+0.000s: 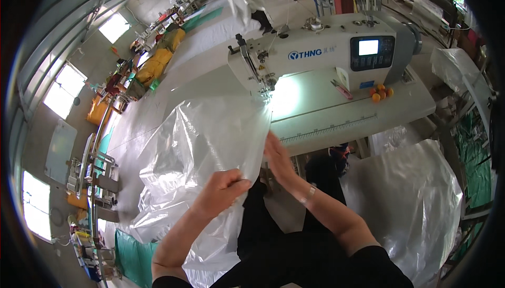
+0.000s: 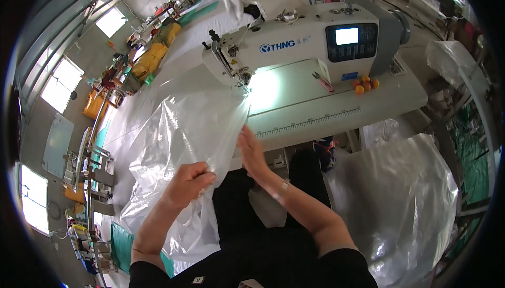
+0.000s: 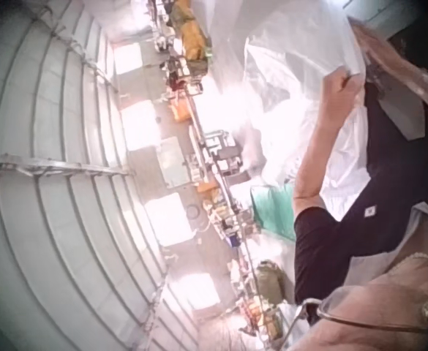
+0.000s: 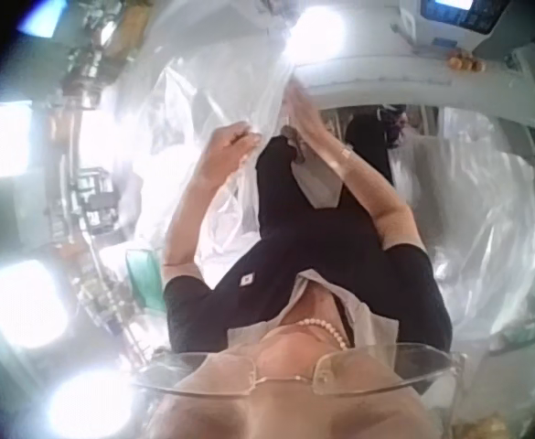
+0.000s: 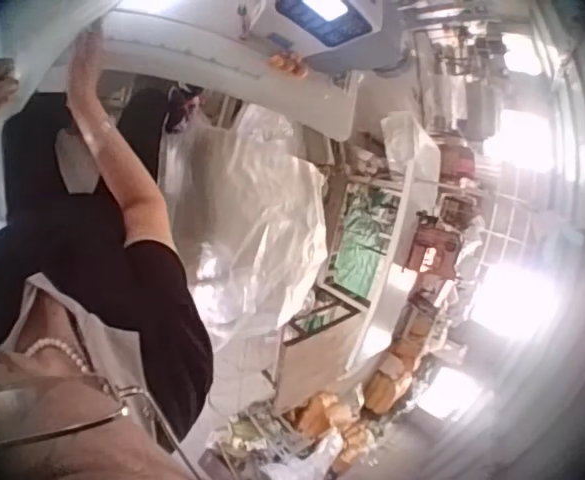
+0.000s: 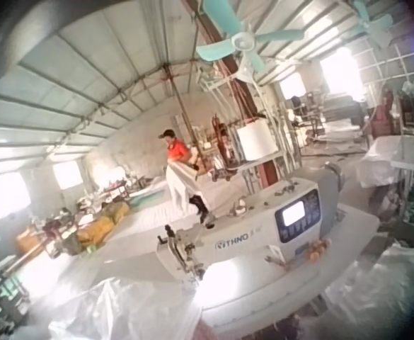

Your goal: The person operates an industrial sewing machine to stitch a large, translucent plastic sheet. They repeatedly align the edges of the material, feed it through the machine, and guide it to create a seam. The person frequently stops to adjust the plastic, ensuring the edges remain straight during the sewing process.

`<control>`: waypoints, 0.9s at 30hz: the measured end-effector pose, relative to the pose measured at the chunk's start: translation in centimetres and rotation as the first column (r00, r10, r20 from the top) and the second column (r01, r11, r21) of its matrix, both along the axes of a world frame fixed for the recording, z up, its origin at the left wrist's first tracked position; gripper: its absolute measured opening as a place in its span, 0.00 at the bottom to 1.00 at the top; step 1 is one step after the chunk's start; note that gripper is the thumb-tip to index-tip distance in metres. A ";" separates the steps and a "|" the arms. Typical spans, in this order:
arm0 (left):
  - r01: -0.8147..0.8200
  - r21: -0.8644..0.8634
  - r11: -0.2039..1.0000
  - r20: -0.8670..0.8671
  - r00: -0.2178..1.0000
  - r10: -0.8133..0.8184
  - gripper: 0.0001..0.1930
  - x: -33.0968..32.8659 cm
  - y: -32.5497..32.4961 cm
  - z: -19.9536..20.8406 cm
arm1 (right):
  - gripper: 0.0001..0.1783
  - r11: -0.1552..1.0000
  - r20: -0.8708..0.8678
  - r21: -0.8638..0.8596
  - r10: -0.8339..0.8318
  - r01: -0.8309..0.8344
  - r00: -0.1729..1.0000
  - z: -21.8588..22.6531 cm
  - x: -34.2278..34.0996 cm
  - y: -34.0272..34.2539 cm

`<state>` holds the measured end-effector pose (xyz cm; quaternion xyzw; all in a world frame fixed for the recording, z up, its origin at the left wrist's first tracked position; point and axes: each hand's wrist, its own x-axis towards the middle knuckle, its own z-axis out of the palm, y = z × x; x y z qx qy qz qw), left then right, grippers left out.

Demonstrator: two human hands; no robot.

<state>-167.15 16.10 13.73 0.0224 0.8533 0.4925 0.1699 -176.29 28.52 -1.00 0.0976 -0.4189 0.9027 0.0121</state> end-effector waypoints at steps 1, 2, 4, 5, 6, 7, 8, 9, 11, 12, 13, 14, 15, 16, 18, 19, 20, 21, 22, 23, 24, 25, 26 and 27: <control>0.052 -0.084 0.995 -0.060 0.997 -0.057 0.12 -0.3 0.8 0.6 | 0.19 0.991 -0.053 -0.117 0.053 -0.059 0.997 -0.1 -0.7 -2.0; 0.156 -0.177 0.972 -0.181 0.965 -0.188 0.11 -0.9 2.5 0.5 | 0.19 0.966 -0.060 -0.212 0.138 -0.148 0.989 -0.2 -0.6 -3.0; 0.261 -0.400 0.878 -0.308 0.865 -0.397 0.11 -0.5 4.5 -1.1 | 0.20 0.885 -0.057 -0.350 0.307 -0.307 0.950 -1.3 0.6 -4.3; 0.301 -0.483 0.822 -0.279 0.837 -0.470 0.12 -0.4 5.6 -2.3 | 0.20 0.848 -0.039 -0.394 0.369 -0.354 0.928 -2.3 1.3 -3.9; 0.322 -0.567 0.758 -0.236 0.819 -0.524 0.12 0.5 6.1 -3.2 | 0.21 0.807 -0.014 -0.434 0.439 -0.401 0.898 -3.0 2.4 -3.5; 0.324 -0.596 0.735 -0.198 0.828 -0.525 0.13 1.1 6.2 -4.6 | 0.21 0.763 0.006 -0.476 0.501 -0.438 0.865 -3.9 3.6 -3.0; 0.332 -0.621 0.710 -0.161 0.832 -0.531 0.13 1.5 6.0 -6.5 | 0.21 0.727 0.021 -0.507 0.548 -0.464 0.836 -4.7 4.6 -1.9; 0.340 -0.645 0.684 -0.123 0.838 -0.532 0.13 2.0 5.7 -7.9 | 0.22 0.694 0.046 -0.535 0.594 -0.482 0.803 -5.7 5.7 -1.0; 0.282 -0.649 0.707 -0.166 0.854 -0.493 0.12 2.6 5.5 -9.5 | 0.22 0.655 0.091 -0.569 0.652 -0.498 0.753 -7.3 7.2 1.2; 0.261 -0.646 0.717 -0.183 0.859 -0.477 0.11 2.8 5.5 -10.2 | 0.23 0.683 0.133 -0.535 0.649 -0.498 0.749 -7.5 7.5 2.4; 0.274 -0.636 0.722 -0.172 0.861 -0.478 0.11 2.9 5.5 -11.1 | 0.23 0.730 0.187 -0.478 0.628 -0.488 0.756 -7.5 7.4 3.4; 0.280 -0.626 0.728 -0.163 0.866 -0.473 0.11 2.9 5.6 -12.0 | 0.23 0.772 0.248 -0.406 0.607 -0.488 0.755 -7.2 7.3 4.3; 0.279 -0.618 0.735 -0.153 0.875 -0.460 0.11 3.0 5.6 -12.5 | 0.22 0.818 0.317 -0.275 0.573 -0.505 0.756 -5.9 6.9 5.0; 0.311 -0.615 0.724 -0.131 0.865 -0.484 0.11 2.9 5.5 -12.6 | 0.21 0.839 0.383 -0.144 0.536 -0.524 0.753 -4.7 6.6 5.5; 0.386 -0.606 0.695 -0.094 0.833 -0.545 0.12 1.6 5.7 -11.0 | 0.19 0.855 0.393 0.114 0.429 -0.506 0.813 -4.0 6.5 6.4; 0.497 -0.583 0.643 -0.033 0.776 -0.629 0.12 -0.1 5.6 -9.2 | 0.18 0.855 0.340 0.227 0.378 -0.466 0.861 -4.3 6.8 6.6; 0.600 -0.554 0.577 0.019 0.703 -0.711 0.12 -2.8 6.0 -6.2 | 0.18 0.866 0.345 0.214 0.366 -0.452 0.864 -4.3 6.6 6.7; 0.433 -0.559 0.707 -0.055 0.832 -0.553 0.12 -5.2 5.5 -6.8 | 0.18 0.873 0.346 0.197 0.364 -0.447 0.865 -4.2 6.5 6.6; 0.244 -0.546 0.801 -0.124 0.922 -0.366 0.12 -7.8 4.5 -8.3 | 0.18 0.880 0.411 0.046 0.414 -0.472 0.812 -4.1 6.5 6.2; 0.149 -0.499 0.854 -0.348 0.868 -0.355 0.12 -10.7 4.3 -8.5 | 0.18 0.874 0.474 -0.105 0.464 -0.475 0.748 -4.2 6.5 6.2; 0.056 -0.431 0.901 -0.552 0.773 -0.313 0.13 -12.9 3.7 -8.9 | 0.18 0.867 0.483 -0.131 0.479 -0.481 0.732 -3.6 6.6 6.4; 0.029 -0.467 0.884 -0.592 0.732 -0.337 0.13 -14.3 2.5 -10.7 | 0.18 0.859 0.488 -0.157 0.497 -0.488 0.718 -2.4 6.6 6.8; 0.003 -0.502 0.865 -0.627 0.687 -0.367 0.14 -15.8 1.0 -12.7 | 0.18 0.852 0.491 -0.183 0.512 -0.491 0.705 -1.8 6.5 7.1; -0.008 -0.527 0.850 -0.661 0.632 -0.404 0.16 -16.8 1.3 -13.2 | 0.18 0.873 0.505 -0.084 0.453 -0.480 0.735 -2.9 6.2 7.5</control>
